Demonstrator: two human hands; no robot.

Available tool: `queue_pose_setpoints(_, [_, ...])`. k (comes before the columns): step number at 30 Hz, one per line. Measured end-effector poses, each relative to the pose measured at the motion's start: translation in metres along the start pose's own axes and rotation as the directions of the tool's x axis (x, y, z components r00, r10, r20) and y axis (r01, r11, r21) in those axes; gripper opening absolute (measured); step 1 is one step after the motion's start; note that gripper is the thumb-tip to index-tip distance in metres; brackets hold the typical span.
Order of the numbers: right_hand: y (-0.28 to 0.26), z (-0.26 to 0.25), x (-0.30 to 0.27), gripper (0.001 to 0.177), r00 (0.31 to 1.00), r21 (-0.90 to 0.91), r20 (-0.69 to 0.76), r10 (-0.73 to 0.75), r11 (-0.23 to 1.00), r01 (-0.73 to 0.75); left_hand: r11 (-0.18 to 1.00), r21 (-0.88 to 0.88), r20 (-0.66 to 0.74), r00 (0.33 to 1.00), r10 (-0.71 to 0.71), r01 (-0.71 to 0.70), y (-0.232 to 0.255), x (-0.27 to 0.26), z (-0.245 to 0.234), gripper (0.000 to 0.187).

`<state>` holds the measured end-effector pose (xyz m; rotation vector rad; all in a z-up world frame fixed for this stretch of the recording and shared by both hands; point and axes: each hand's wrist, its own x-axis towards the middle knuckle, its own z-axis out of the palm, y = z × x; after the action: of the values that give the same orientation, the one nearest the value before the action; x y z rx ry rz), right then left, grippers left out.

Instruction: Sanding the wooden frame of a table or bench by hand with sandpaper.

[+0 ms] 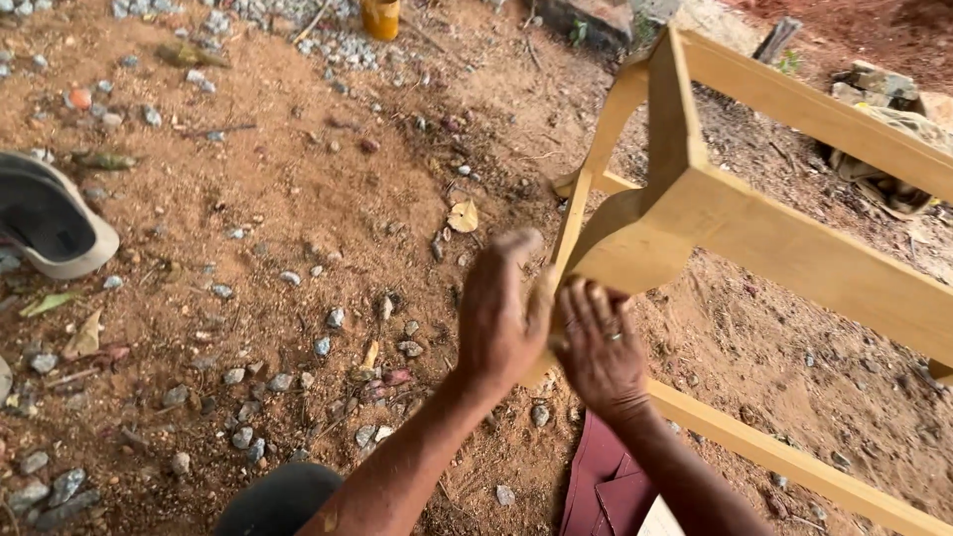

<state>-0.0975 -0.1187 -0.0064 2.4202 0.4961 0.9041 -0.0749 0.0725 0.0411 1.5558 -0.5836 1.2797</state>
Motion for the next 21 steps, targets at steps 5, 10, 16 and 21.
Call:
queue_pose_setpoints(5, [0.013, -0.038, 0.034, 0.083, 0.993, -0.019, 0.08, 0.085, 0.996, -0.084, 0.993, -0.028, -0.114, 0.987, -0.115, 0.113, -0.009, 0.027, -0.016, 0.03])
queue_pose_setpoints(10, [-0.013, 0.018, 0.0, 0.087, 0.835, -0.113, 0.544, 0.088, 0.993, -0.031, 0.976, -0.101, -0.119, 0.972, -0.204, 0.192, -0.013, 0.044, -0.034, 0.028])
queue_pose_setpoints(16, [0.012, 0.014, 0.017, 0.088, 0.99, 0.057, -0.08, -0.113, 0.991, 0.118, 0.956, -0.181, -0.12, 0.959, -0.256, 0.232, -0.008, 0.054, -0.037, 0.03])
queue_pose_setpoints(21, [-0.027, -0.007, 0.028, 0.096, 0.619, -0.237, 0.755, 0.218, 0.97, -0.053, 0.968, -0.148, -0.124, 0.968, -0.219, 0.2, -0.01, 0.052, -0.04, 0.032])
